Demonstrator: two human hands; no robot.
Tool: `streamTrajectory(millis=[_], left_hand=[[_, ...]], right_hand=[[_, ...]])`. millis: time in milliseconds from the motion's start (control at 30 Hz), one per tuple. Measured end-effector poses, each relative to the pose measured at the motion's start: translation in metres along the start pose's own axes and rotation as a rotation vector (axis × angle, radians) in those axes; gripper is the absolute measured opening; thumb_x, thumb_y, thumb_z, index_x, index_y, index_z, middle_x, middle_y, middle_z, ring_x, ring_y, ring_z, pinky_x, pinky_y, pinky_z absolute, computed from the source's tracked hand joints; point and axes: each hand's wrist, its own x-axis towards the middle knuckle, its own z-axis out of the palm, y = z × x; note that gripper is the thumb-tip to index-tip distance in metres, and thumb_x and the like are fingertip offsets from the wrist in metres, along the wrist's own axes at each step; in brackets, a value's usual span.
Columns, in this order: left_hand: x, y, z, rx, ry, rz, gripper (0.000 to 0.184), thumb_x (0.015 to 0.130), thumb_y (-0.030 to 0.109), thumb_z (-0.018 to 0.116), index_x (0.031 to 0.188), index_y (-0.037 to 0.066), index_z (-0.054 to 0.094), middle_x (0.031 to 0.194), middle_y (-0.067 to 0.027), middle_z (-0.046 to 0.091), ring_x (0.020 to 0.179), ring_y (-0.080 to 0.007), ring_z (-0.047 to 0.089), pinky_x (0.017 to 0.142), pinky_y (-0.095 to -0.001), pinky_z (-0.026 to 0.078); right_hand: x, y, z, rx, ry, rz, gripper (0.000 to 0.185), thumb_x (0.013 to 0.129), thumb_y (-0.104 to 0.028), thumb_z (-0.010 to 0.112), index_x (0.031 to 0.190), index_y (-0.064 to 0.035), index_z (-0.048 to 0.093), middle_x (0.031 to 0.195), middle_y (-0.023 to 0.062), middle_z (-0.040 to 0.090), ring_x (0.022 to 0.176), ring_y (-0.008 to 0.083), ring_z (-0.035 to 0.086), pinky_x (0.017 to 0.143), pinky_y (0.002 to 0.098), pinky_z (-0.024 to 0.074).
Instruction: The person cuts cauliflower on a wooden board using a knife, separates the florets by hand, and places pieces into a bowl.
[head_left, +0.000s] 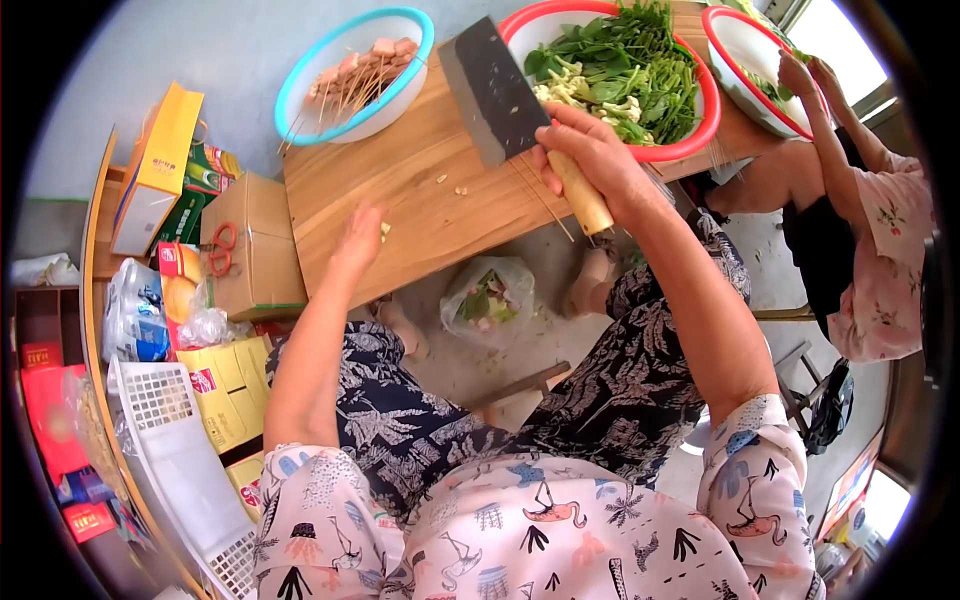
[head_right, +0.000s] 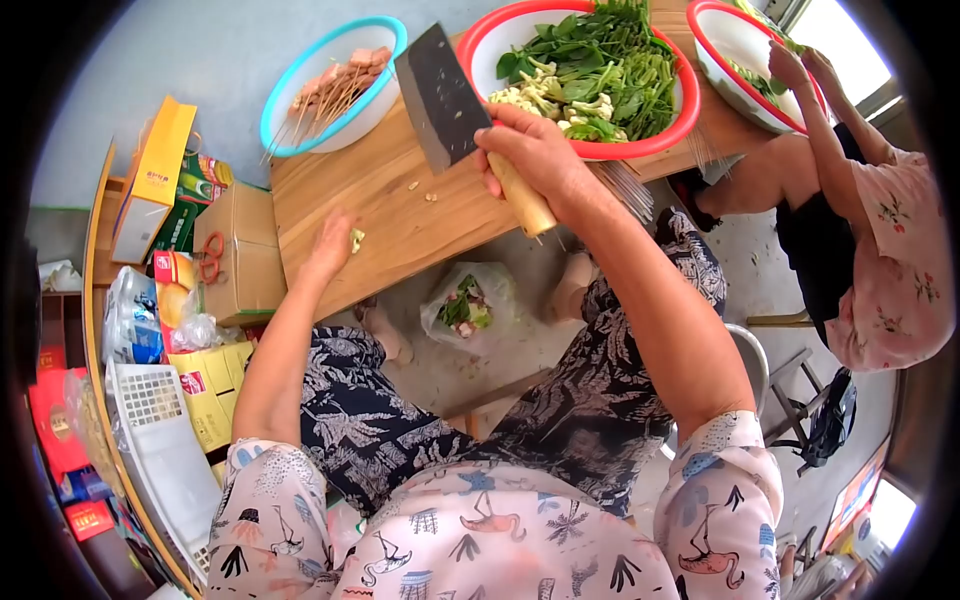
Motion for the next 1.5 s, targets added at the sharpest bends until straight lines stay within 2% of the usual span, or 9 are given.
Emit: streamTrajectory(millis=[167, 233, 333, 567, 600, 633, 733, 1233, 1500], left_hand=[[-0.018, 0.017, 0.013, -0.557, 0.434, 0.075, 0.047, 0.078, -0.005, 0.065, 0.123, 0.007, 0.058, 0.109, -0.0203, 0.055, 0.104, -0.0396, 0.056, 0.085, -0.0439, 0.05], [-0.023, 0.014, 0.024, -0.484, 0.616, -0.051, 0.043, 0.075, -0.002, 0.071, 0.116, 0.007, 0.06, 0.107, -0.0132, 0.055, 0.09, -0.0258, 0.059, 0.078, -0.0359, 0.05], [-0.038, 0.009, 0.037, -0.359, 0.479, -0.113, 0.038, 0.074, -0.002, 0.072, 0.109, 0.007, 0.062, 0.107, -0.0127, 0.056, 0.092, -0.0285, 0.06, 0.079, -0.0368, 0.05], [-0.033, 0.015, 0.061, -0.408, 0.593, -0.067, 0.034, 0.073, -0.006, 0.07, 0.104, 0.007, 0.063, 0.103, -0.0134, 0.056, 0.093, -0.0325, 0.06, 0.076, -0.0391, 0.05], [-0.033, 0.017, 0.061, -0.41, 0.595, -0.071, 0.034, 0.073, -0.006, 0.07, 0.104, 0.007, 0.063, 0.103, -0.0134, 0.056, 0.093, -0.0325, 0.06, 0.076, -0.0391, 0.05], [-0.033, 0.021, 0.063, -0.454, 0.566, -0.099, 0.034, 0.073, -0.006, 0.07, 0.104, 0.007, 0.062, 0.103, -0.0129, 0.055, 0.092, -0.0322, 0.06, 0.075, -0.0389, 0.05], [-0.035, 0.039, 0.065, -0.485, 0.547, -0.098, 0.032, 0.074, -0.007, 0.068, 0.103, 0.006, 0.062, 0.105, -0.012, 0.053, 0.092, -0.0323, 0.06, 0.074, -0.0396, 0.05], [-0.052, 0.07, 0.057, -0.293, 0.501, 0.176, 0.04, 0.074, -0.007, 0.065, 0.112, 0.004, 0.057, 0.11, -0.0124, 0.054, 0.102, -0.0346, 0.055, 0.084, -0.0411, 0.049], [-0.049, 0.073, 0.054, -0.217, 0.531, 0.171, 0.027, 0.079, -0.005, 0.056, 0.103, 0.003, 0.063, 0.102, -0.012, 0.056, 0.096, -0.0328, 0.055, 0.081, -0.0417, 0.05]], right_hand=[[0.003, 0.035, 0.014, -0.228, -0.089, 0.159, 0.057, 0.093, -0.009, 0.055, 0.144, 0.0049, 0.033, 0.074, 0.0079, 0.058, 0.054, 0.0146, 0.055, 0.051, 0.0276, 0.0463], [-0.001, 0.046, 0.019, -0.267, -0.088, 0.189, 0.055, 0.093, -0.009, 0.054, 0.142, 0.007, 0.035, 0.074, 0.0071, 0.058, 0.054, 0.0141, 0.056, 0.051, 0.0271, 0.0463], [-0.006, 0.06, 0.025, -0.45, -0.117, 0.178, 0.025, 0.088, -0.009, 0.054, 0.11, 0.0009, 0.061, 0.071, 0.0077, 0.06, 0.051, 0.0146, 0.059, 0.05, 0.0297, 0.048], [-0.014, 0.083, 0.037, -0.737, -0.19, 0.119, 0.026, 0.087, -0.01, 0.055, 0.11, 0.0031, 0.059, 0.064, 0.0109, 0.057, 0.048, 0.0151, 0.057, 0.051, 0.0326, 0.0475], [-0.016, 0.079, 0.041, -0.799, -0.218, 0.138, 0.029, 0.086, -0.013, 0.054, 0.111, 0.0011, 0.06, 0.066, 0.0172, 0.06, 0.056, 0.0249, 0.063, 0.058, 0.0393, 0.0498], [-0.016, 0.083, 0.044, -0.801, -0.221, 0.14, 0.029, 0.086, -0.013, 0.054, 0.111, 0.0011, 0.06, 0.066, 0.0172, 0.06, 0.056, 0.0249, 0.063, 0.058, 0.0393, 0.0498], [-0.016, 0.095, 0.049, -1.076, -0.187, -0.041, 0.034, 0.084, -0.018, 0.054, 0.115, -0.0055, 0.06, 0.085, 0.0261, 0.064, 0.088, 0.0455, 0.06, 0.078, 0.0516, 0.0479], [-0.023, 0.099, 0.052, -1.243, -0.179, -0.211, 0.021, 0.082, -0.012, 0.052, 0.1, -0.0014, 0.053, 0.077, 0.0254, 0.062, 0.079, 0.0447, 0.061, 0.071, 0.0548, 0.0464], [-0.026, 0.11, 0.044, -1.333, -0.195, -0.261, 0.018, 0.081, -0.01, 0.053, 0.097, -0.0015, 0.053, 0.072, 0.0227, 0.063, 0.075, 0.0426, 0.062, 0.067, 0.0524, 0.0483]])
